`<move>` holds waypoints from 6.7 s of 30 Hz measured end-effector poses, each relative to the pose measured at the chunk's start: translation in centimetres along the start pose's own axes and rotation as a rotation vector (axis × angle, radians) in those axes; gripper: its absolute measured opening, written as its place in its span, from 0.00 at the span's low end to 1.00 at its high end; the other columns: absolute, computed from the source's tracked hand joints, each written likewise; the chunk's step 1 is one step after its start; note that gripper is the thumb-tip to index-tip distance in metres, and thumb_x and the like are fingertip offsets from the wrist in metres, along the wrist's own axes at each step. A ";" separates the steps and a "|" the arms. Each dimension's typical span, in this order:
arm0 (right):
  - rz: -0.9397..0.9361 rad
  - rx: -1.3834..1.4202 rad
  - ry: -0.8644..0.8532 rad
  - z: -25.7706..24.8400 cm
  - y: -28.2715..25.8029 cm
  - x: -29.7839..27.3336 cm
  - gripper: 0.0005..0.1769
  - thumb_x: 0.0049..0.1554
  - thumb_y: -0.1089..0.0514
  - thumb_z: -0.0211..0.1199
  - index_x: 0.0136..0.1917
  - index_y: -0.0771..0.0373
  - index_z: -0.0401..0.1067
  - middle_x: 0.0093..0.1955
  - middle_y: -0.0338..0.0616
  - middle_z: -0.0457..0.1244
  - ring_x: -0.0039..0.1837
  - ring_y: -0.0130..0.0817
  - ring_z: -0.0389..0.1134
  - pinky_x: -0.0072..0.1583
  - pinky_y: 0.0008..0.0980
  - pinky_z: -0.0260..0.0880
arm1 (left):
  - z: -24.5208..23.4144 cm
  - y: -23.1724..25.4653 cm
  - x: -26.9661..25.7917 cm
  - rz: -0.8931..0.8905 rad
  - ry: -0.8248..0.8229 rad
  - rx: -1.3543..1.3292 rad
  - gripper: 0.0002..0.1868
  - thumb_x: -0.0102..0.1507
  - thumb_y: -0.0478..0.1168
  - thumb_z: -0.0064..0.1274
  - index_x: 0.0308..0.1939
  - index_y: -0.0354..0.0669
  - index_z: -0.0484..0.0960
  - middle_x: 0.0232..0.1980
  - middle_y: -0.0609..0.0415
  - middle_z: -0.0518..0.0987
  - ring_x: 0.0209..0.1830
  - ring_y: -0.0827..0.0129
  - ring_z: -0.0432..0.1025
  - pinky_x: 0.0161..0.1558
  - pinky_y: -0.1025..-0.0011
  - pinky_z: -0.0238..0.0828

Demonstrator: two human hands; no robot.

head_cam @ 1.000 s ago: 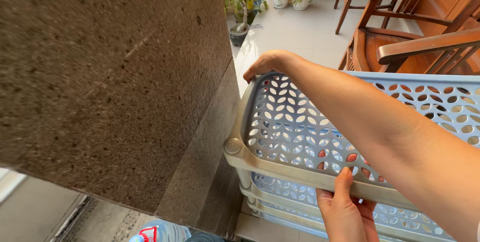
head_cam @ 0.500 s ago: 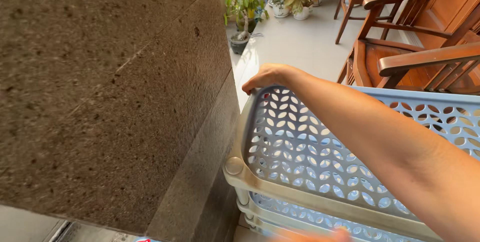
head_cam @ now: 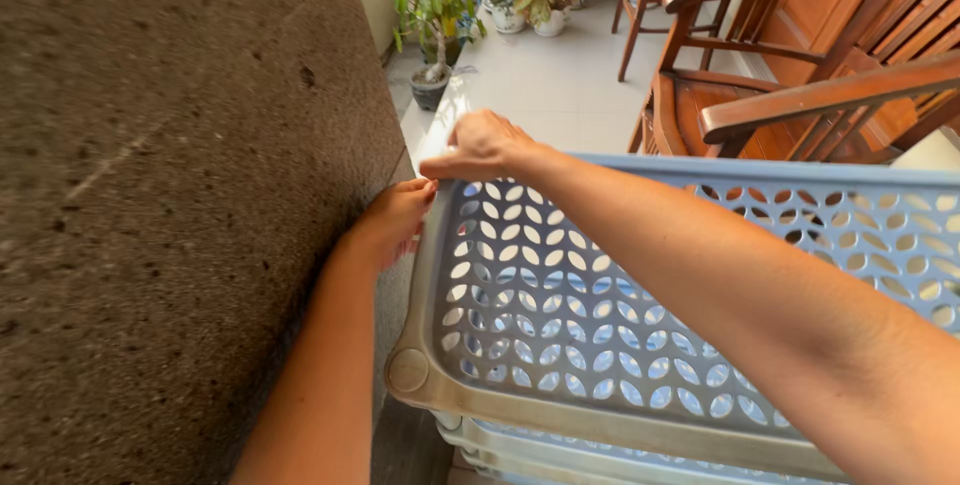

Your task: The person disassembles a light blue plastic step stool by removing the top shelf and then detaching each vertical support pole one by one. The parts are placed on the floor next to the remaining base.

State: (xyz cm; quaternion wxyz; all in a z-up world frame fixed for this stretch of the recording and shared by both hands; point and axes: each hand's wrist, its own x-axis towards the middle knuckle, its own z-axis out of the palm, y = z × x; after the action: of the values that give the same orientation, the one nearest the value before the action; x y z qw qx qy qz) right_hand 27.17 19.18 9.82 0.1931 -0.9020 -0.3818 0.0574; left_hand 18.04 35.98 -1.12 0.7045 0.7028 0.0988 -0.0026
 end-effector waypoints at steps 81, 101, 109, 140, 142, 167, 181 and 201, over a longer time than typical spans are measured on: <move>0.594 -0.848 1.083 -32.7 29.4 -77.7 0.17 0.66 0.51 0.68 0.52 0.70 0.74 0.45 0.50 0.69 0.46 0.37 0.70 0.48 0.37 0.70 | 76.8 7.9 -13.8 0.265 -0.303 -0.581 0.41 0.65 0.44 0.53 0.75 0.39 0.49 0.67 0.49 0.66 0.63 0.62 0.67 0.62 0.64 0.63; 1.263 -0.401 0.880 -8.2 53.1 -83.0 0.26 0.58 0.39 0.69 0.56 0.62 0.80 0.50 0.59 0.70 0.52 0.60 0.71 0.53 0.52 0.71 | 90.5 -30.5 -12.5 -0.281 -0.315 -0.322 0.34 0.66 0.35 0.50 0.73 0.37 0.53 0.54 0.47 0.76 0.47 0.65 0.77 0.48 0.67 0.75; 1.113 -0.323 0.741 5.5 63.9 -80.9 0.26 0.58 0.44 0.66 0.60 0.65 0.76 0.51 0.62 0.69 0.52 0.60 0.72 0.53 0.53 0.71 | 90.8 -47.0 -8.4 -0.528 -0.090 -0.444 0.35 0.65 0.29 0.46 0.74 0.55 0.54 0.44 0.51 0.75 0.36 0.68 0.71 0.38 0.68 0.75; 1.623 0.475 1.260 47.8 72.5 -76.9 0.45 0.54 0.69 0.57 0.78 0.78 0.38 0.75 0.69 0.45 0.75 0.60 0.56 0.72 0.43 0.58 | 90.7 -73.8 8.5 -0.261 0.087 -0.139 0.37 0.68 0.29 0.38 0.82 0.46 0.50 0.55 0.48 0.71 0.44 0.68 0.67 0.50 0.62 0.73; 1.577 0.488 1.317 49.8 73.3 -76.2 0.44 0.54 0.71 0.55 0.77 0.79 0.38 0.74 0.70 0.44 0.74 0.62 0.54 0.71 0.44 0.58 | 91.0 -74.7 9.0 -0.386 0.124 0.253 0.43 0.68 0.35 0.45 0.81 0.47 0.37 0.68 0.40 0.59 0.60 0.54 0.64 0.60 0.57 0.66; 1.765 0.661 1.031 57.3 77.0 -71.3 0.45 0.51 0.69 0.63 0.75 0.73 0.42 0.74 0.67 0.50 0.74 0.59 0.55 0.73 0.43 0.56 | 89.2 -77.3 5.3 0.110 -0.501 0.922 0.39 0.65 0.47 0.52 0.77 0.39 0.57 0.80 0.31 0.48 0.81 0.44 0.45 0.74 0.46 0.46; 1.677 0.482 0.970 53.5 71.7 -72.2 0.44 0.50 0.57 0.73 0.72 0.67 0.53 0.72 0.61 0.52 0.72 0.58 0.55 0.70 0.46 0.57 | 88.2 -70.7 0.1 0.193 -0.570 0.707 0.32 0.67 0.45 0.51 0.73 0.37 0.65 0.76 0.34 0.61 0.78 0.48 0.54 0.71 0.60 0.54; 0.520 1.081 1.251 12.1 40.9 -63.7 0.12 0.65 0.55 0.56 0.57 0.62 0.73 0.52 0.38 0.67 0.53 0.26 0.64 0.56 0.30 0.67 | 73.0 -21.8 -20.9 0.838 -0.227 0.129 0.12 0.67 0.26 0.49 0.54 0.37 0.78 0.54 0.44 0.81 0.55 0.58 0.79 0.60 0.67 0.73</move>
State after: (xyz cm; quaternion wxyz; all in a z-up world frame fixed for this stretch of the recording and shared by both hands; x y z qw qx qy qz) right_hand 6.68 -48.34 -20.09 0.7509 -0.6110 0.0924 -0.2332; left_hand 4.31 -39.42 -20.27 0.6057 0.7200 -0.2733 0.2000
